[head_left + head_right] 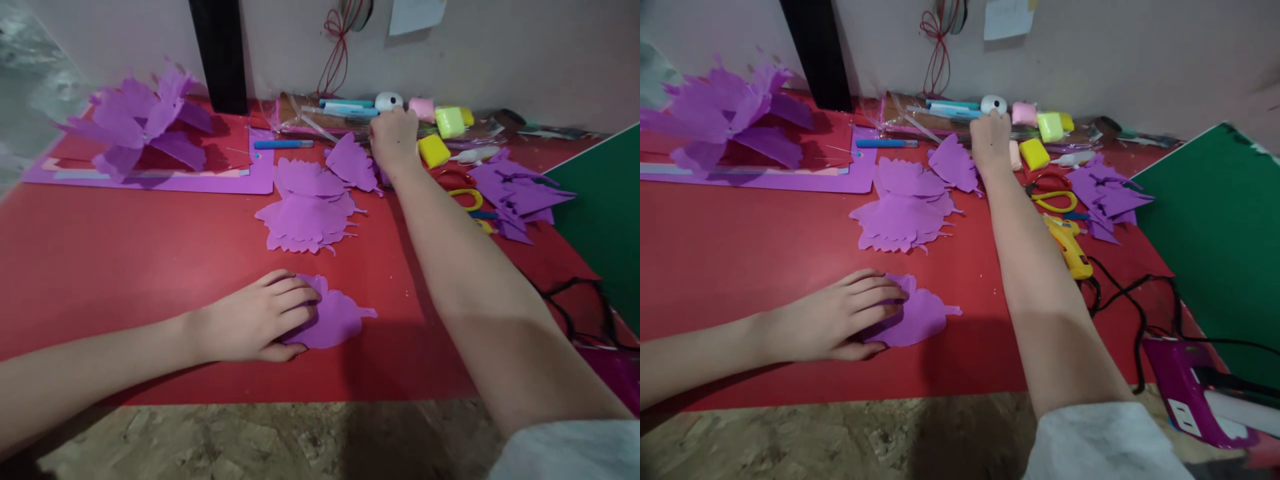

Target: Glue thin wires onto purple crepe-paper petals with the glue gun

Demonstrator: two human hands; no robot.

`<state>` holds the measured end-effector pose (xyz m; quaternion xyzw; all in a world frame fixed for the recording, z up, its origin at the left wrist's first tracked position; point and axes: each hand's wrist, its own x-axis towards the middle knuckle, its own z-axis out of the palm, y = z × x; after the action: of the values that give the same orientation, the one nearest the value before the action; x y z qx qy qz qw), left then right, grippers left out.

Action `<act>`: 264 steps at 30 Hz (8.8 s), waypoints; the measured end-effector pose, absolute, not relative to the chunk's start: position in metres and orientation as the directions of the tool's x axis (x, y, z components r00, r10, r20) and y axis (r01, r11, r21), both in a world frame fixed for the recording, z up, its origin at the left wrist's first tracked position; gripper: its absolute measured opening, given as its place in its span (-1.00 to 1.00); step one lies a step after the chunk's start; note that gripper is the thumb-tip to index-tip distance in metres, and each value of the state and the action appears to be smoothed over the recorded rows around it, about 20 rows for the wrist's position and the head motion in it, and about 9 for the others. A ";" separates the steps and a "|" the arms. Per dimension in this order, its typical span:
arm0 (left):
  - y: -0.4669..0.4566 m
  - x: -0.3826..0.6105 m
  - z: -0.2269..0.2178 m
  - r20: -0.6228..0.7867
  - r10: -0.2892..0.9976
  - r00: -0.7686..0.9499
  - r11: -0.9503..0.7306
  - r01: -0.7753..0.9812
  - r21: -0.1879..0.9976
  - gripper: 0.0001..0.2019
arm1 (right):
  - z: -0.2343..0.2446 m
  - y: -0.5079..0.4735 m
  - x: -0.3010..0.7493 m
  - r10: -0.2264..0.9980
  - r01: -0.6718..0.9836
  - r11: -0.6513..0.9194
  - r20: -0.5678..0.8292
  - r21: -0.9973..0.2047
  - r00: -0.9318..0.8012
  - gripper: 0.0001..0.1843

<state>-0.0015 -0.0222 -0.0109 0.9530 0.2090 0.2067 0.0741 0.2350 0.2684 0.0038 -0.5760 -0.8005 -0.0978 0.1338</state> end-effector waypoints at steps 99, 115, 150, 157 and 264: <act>-0.004 -0.011 -0.003 0.316 0.314 0.895 -0.899 0.173 0.401 -0.70 | 0.002 0.014 0.257 0.422 0.344 0.890 0.255 -0.300 -0.870 -0.78; -0.012 -0.008 0.000 0.295 0.307 0.905 -0.951 0.283 0.122 -0.66 | 0.009 0.005 0.256 0.591 0.527 0.805 0.298 -0.271 -0.750 -0.81; 0.014 -0.027 0.002 0.339 0.365 0.867 -0.912 0.406 -0.058 -0.59 | -0.006 -0.011 0.245 0.701 0.634 0.713 0.313 -0.299 -0.641 -0.79; 0.013 -0.030 0.008 0.358 0.309 0.881 -0.919 0.374 -0.126 -0.68 | -0.006 -0.012 0.245 0.678 0.619 0.735 0.321 -0.276 -0.662 -0.79; -0.010 -0.001 0.013 -0.102 0.868 0.487 -0.102 0.374 0.922 -0.88 | 0.100 0.107 0.284 0.989 0.969 -0.094 0.092 -0.229 0.118 -0.71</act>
<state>-0.0013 -0.0104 0.0133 0.7005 0.4433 0.2453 0.5027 0.2841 0.1071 0.1004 -0.7384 -0.6627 0.0428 0.1170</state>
